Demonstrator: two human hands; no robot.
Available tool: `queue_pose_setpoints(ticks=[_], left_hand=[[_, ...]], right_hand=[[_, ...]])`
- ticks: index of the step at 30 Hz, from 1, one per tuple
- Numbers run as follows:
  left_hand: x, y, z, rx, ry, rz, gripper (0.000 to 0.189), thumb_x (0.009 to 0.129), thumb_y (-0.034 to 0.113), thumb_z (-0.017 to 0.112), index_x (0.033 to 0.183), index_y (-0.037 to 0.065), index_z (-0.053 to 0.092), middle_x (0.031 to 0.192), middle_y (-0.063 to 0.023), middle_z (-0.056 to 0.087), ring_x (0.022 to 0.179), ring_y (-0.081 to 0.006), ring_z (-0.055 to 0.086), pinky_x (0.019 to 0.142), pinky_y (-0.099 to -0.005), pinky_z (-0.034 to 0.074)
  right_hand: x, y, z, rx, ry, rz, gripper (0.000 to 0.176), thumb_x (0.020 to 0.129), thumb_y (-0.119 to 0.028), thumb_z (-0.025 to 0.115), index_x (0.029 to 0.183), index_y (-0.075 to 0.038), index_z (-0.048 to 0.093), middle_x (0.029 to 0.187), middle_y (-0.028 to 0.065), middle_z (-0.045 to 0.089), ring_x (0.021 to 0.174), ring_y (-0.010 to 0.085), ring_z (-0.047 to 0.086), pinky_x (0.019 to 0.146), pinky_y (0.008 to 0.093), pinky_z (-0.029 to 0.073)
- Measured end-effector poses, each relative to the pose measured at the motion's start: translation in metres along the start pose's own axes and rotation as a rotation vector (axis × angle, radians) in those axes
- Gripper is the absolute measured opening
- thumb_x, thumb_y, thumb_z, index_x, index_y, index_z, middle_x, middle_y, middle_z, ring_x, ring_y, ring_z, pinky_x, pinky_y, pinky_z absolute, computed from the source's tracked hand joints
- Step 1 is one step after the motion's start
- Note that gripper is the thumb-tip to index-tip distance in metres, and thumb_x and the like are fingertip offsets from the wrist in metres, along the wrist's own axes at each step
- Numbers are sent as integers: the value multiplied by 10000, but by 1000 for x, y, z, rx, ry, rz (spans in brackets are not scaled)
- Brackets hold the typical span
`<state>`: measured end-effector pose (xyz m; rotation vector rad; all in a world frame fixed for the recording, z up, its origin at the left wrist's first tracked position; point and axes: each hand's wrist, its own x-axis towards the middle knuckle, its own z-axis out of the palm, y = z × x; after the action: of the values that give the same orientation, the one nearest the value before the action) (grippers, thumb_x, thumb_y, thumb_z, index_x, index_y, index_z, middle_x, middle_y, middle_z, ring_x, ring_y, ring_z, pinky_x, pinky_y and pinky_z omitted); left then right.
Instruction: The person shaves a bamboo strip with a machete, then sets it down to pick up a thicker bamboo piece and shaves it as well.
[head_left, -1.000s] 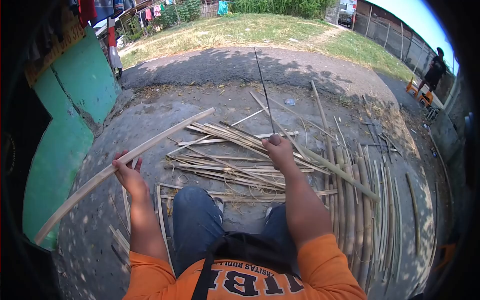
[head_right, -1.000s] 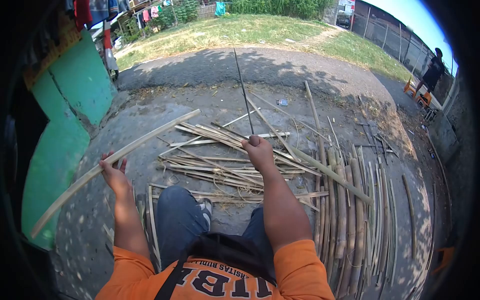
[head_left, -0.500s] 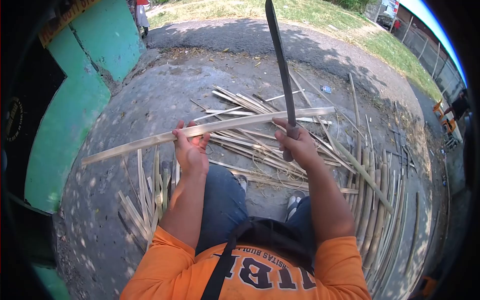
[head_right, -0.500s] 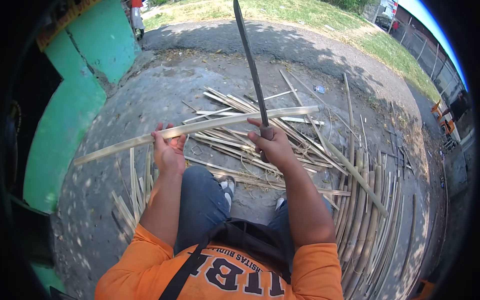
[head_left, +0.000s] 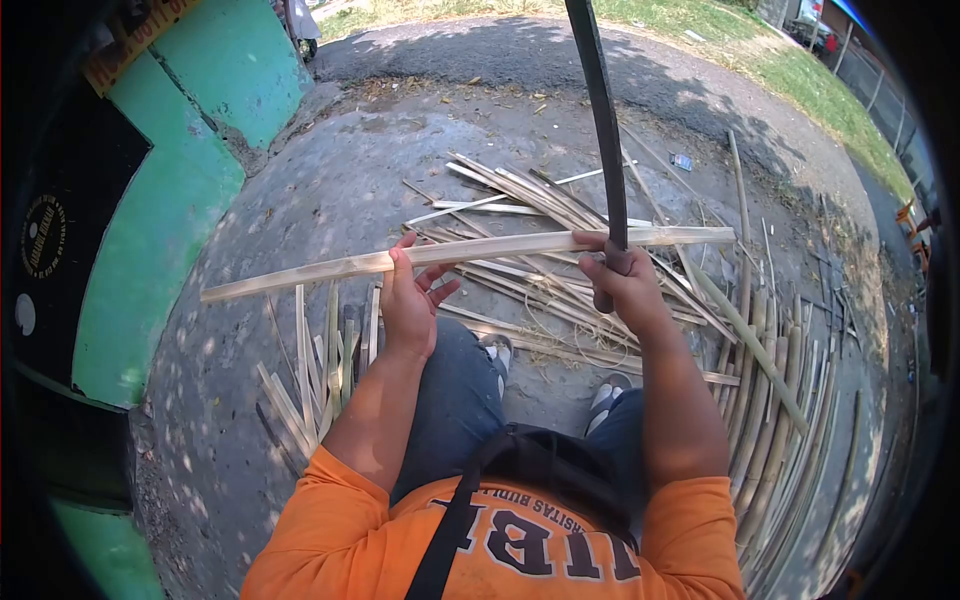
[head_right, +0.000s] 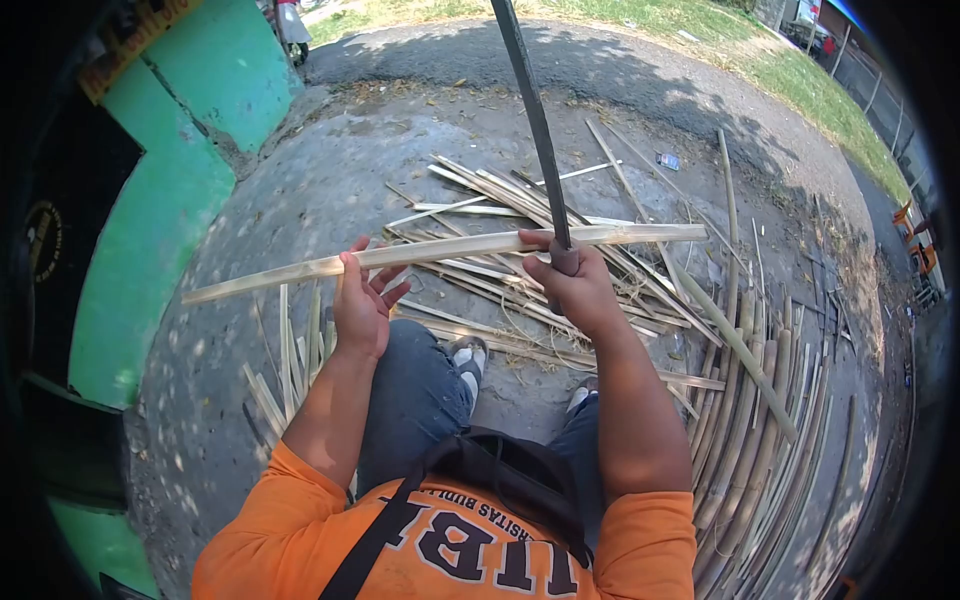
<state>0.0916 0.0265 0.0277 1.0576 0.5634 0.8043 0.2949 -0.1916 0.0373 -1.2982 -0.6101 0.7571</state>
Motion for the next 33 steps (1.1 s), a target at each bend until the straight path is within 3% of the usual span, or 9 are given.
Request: queue_pose_setpoints(ticks=[7, 11, 14, 17, 18, 21, 25, 29, 33], left_hand=[[-18, 14, -23, 484, -287, -219, 606, 1071, 471, 597, 1474, 30, 495, 1370, -116, 588, 1032, -173, 694, 748, -302, 587], [-57, 58, -38, 915, -550, -322, 528, 1014, 418, 712, 1348, 21, 612, 1156, -66, 691, 884, -130, 686, 696, -279, 548], [-95, 89, -54, 1016, -717, -80, 506, 937, 391, 809, 1248, 19, 665, 1021, -57, 712, 825, -139, 680, 693, -278, 539], [-121, 107, -56, 1137, -360, 598, 546, 842, 389, 885, 1185, 14, 684, 986, -94, 705, 837, -210, 691, 726, -322, 554], [-120, 116, -55, 1332, -318, 847, 656, 755, 416, 926, 1209, 17, 669, 983, -134, 693, 863, -319, 692, 783, -390, 569], [-130, 130, -53, 1585, -367, 808, 754, 698, 446, 959, 1241, 23, 653, 1024, -155, 689, 917, -373, 689, 841, -428, 562], [-143, 110, -83, 1599, -440, 276, 833, 732, 493, 913, 1335, 2, 613, 1093, -196, 707, 964, -393, 711, 835, -442, 566], [-148, 89, -93, 1526, -306, 34, 481, 861, 414, 835, 1155, 60, 696, 864, -178, 734, 845, -375, 733, 749, -461, 557], [-151, 68, -99, 1409, -320, -71, 314, 926, 345, 765, 1029, 52, 718, 811, -167, 727, 793, -362, 726, 718, -433, 542]], right_hand=[[-13, -1, -21, 24, 169, -178, 314, 946, -230, 766, 1152, 6, 752, 664, -8, 613, 579, 65, 554, 571, 235, 412], [-20, -6, -26, 60, 258, -202, 292, 930, -215, 757, 1088, 30, 753, 741, 50, 669, 604, 97, 580, 598, 254, 447], [-23, -4, -33, 108, 287, -205, 270, 910, -201, 764, 1057, 26, 748, 853, 79, 699, 621, 108, 581, 592, 264, 447], [-27, -5, -36, 101, 262, -199, 259, 907, -193, 763, 1049, 23, 747, 846, 78, 696, 616, 110, 578, 589, 265, 447], [-28, -8, -35, 94, 254, -204, 247, 905, -187, 761, 1034, 22, 743, 841, 78, 692, 613, 110, 576, 586, 266, 446], [-33, -12, -29, 86, 220, -191, 233, 907, -186, 758, 1011, 21, 737, 832, 77, 687, 610, 110, 576, 581, 265, 445], [-37, -16, -24, 73, 175, -194, 226, 913, -186, 759, 1000, 20, 733, 832, 73, 687, 607, 107, 575, 576, 260, 446], [-41, -17, -25, 31, 147, -192, 253, 919, -199, 761, 1063, 8, 737, 828, 50, 673, 620, 100, 586, 578, 256, 445], [-43, -17, -25, -11, 97, -185, 391, 933, -240, 773, 1255, -27, 715, 872, 16, 655, 649, 85, 588, 590, 247, 447]])
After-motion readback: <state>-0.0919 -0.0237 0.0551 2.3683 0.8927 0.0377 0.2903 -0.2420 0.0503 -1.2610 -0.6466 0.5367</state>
